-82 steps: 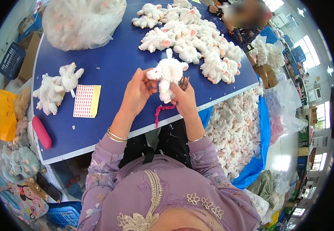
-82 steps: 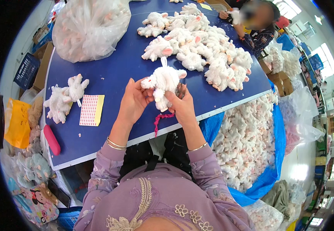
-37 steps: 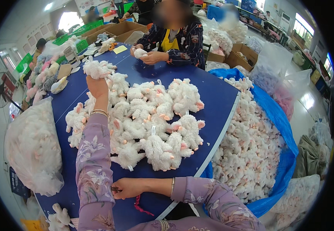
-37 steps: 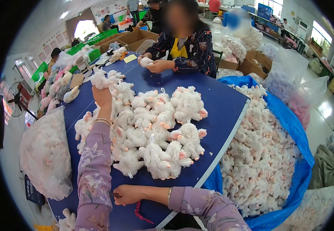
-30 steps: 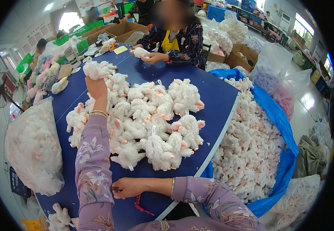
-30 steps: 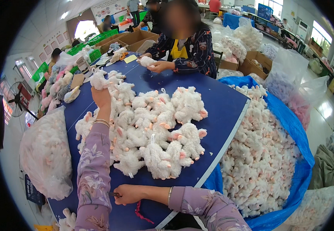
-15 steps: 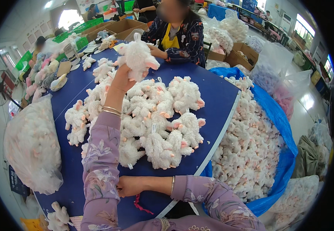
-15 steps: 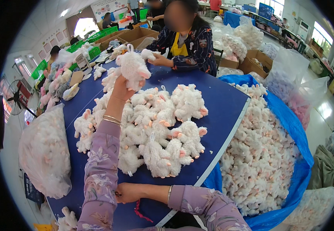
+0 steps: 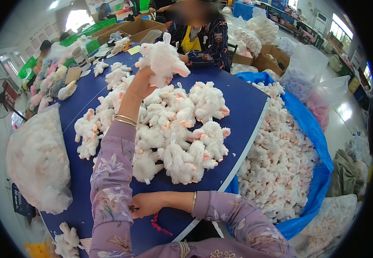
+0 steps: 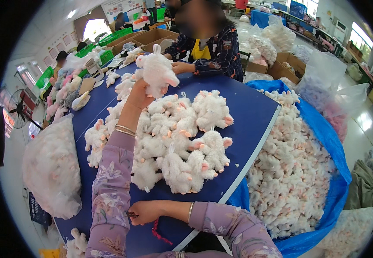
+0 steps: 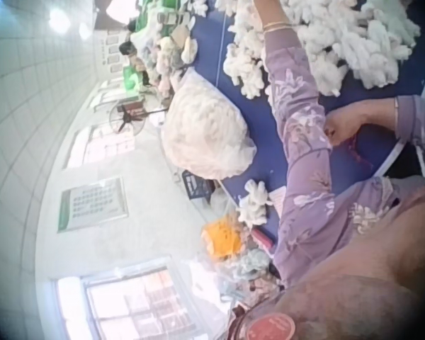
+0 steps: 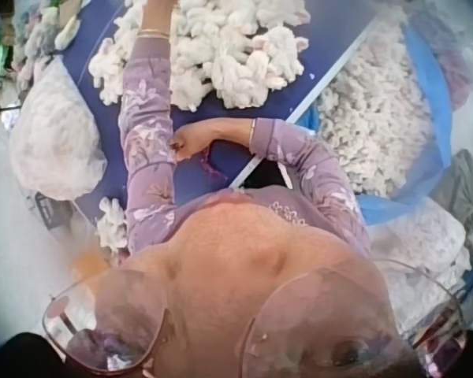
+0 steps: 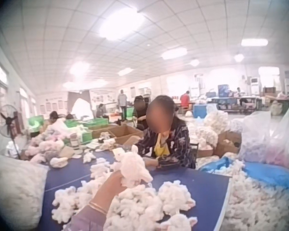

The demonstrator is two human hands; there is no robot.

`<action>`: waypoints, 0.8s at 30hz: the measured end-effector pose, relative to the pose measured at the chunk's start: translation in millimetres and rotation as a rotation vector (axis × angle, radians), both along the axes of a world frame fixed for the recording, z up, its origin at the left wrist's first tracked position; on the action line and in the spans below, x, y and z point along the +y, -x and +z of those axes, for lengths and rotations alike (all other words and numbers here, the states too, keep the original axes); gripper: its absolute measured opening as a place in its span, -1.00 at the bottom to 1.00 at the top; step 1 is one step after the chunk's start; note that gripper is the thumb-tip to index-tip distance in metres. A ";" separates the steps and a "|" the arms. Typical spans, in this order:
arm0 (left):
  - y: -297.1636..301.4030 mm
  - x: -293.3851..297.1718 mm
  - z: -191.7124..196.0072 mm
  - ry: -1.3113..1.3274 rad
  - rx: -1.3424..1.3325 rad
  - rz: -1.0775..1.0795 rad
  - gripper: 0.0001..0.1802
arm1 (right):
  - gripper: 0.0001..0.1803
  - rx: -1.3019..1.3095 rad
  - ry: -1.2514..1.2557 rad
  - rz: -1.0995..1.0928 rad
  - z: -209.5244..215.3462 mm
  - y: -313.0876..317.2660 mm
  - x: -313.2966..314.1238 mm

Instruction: The person trims excess fabric and threads from small white stuffed animals using scissors. They pick up each toy, snip loose material, and place the finished items on the table. The process is repeated for multiple toys throughout the clip.

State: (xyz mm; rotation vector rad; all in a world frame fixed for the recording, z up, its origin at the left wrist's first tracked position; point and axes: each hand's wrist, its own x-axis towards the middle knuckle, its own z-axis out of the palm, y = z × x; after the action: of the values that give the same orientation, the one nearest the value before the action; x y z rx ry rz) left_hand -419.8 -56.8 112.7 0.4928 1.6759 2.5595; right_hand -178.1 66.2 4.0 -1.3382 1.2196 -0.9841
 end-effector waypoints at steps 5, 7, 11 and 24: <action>-38.4 -11.6 -14.4 0.172 -0.116 0.188 -0.60 | -0.77 -0.080 0.041 0.035 -16.4 -0.2 -4.3; -62.2 -19.4 -16.8 0.227 -0.125 0.218 -0.62 | -0.76 -0.001 0.001 0.094 -8.3 3.0 -4.8; -129.1 2.4 -12.7 0.260 -0.131 0.254 -0.67 | -0.68 0.087 -0.001 0.154 7.0 16.4 13.1; -295.4 43.5 -43.4 0.221 -0.189 0.341 -0.59 | -0.63 0.031 0.254 -1.143 109.6 47.7 97.5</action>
State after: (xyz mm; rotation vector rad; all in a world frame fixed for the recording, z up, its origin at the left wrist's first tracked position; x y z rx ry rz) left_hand -124.4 -13.3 69.3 -0.0527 2.0861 2.4819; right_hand -225.8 163.7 113.6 -0.7474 1.9763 -1.9477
